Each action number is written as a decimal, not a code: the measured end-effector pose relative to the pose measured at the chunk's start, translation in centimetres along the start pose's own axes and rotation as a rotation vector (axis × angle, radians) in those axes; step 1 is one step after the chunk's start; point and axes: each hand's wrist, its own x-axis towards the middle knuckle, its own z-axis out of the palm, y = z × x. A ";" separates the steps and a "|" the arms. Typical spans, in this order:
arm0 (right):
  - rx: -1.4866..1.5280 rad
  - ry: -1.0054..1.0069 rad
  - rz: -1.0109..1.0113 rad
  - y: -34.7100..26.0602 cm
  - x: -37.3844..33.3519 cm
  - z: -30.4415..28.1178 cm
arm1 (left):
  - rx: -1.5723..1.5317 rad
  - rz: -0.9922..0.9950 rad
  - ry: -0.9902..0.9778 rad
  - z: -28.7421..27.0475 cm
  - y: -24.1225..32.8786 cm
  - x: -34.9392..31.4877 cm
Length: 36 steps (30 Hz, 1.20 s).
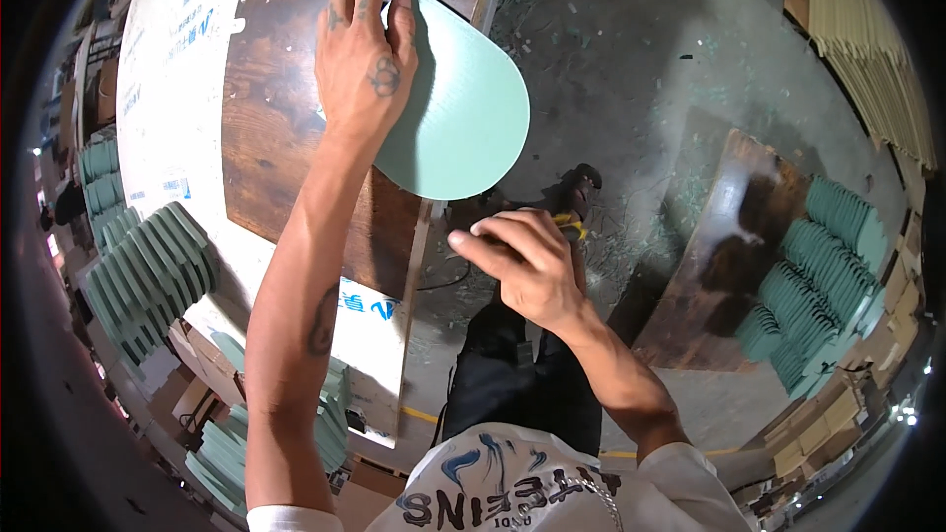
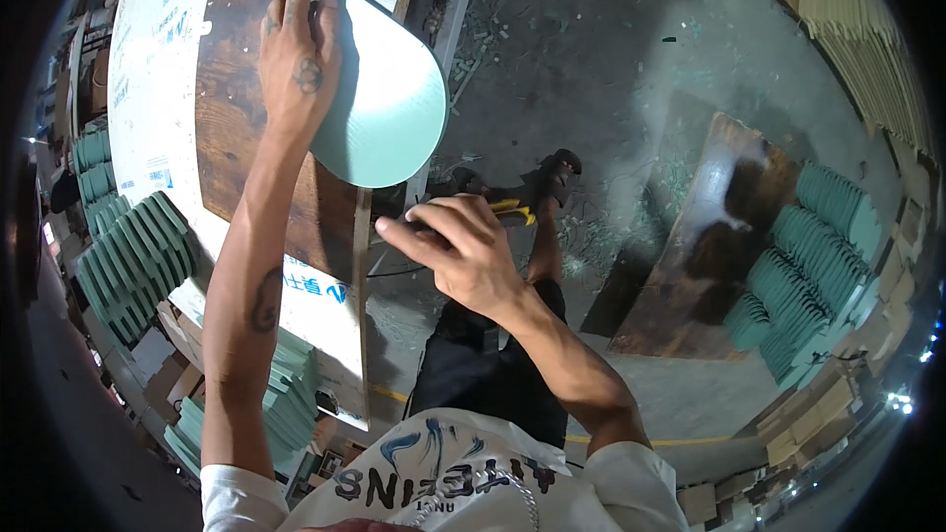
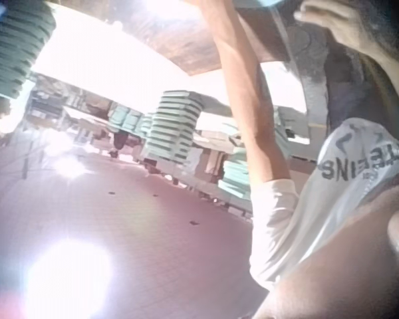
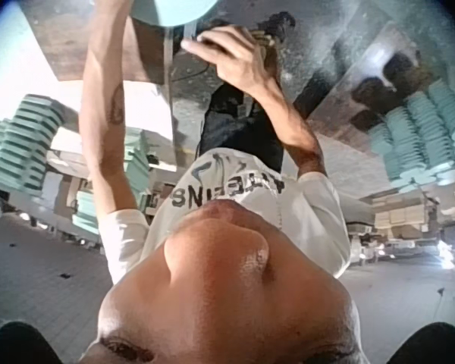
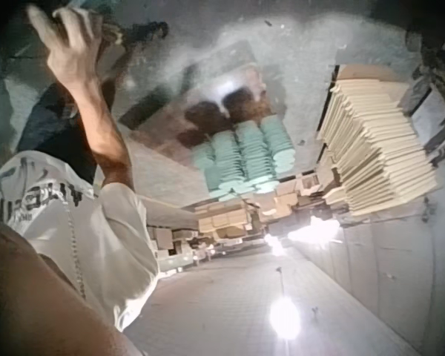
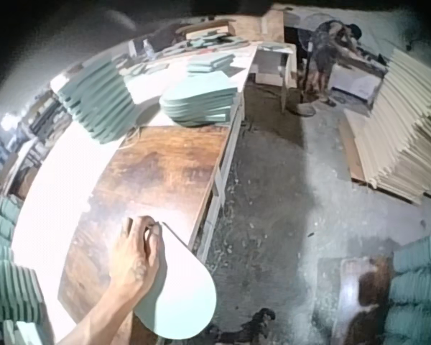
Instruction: Using a utility knife to trim the edges of green foam components on a workshop table.
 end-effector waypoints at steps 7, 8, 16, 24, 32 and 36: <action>-0.037 0.248 0.154 5.4 8.7 -2.2 | -0.031 0.025 0.035 -0.1 -0.1 0.0; -0.036 0.251 0.152 5.1 7.8 -1.9 | -0.014 0.018 0.045 0.0 -0.1 -0.1; 0.024 0.111 0.231 -0.3 -0.9 1.4 | 0.031 -0.001 0.001 -0.5 0.5 0.0; 0.526 0.313 0.582 2.9 4.6 -2.5 | 0.218 0.218 -0.102 -1.8 0.9 -3.4; -0.098 0.018 0.048 8.7 12.7 -7.2 | -0.117 0.109 -0.118 -1.5 2.2 -3.5; -0.189 -0.007 -0.096 7.9 11.2 -6.5 | -0.047 0.097 -0.098 -1.8 1.8 -3.7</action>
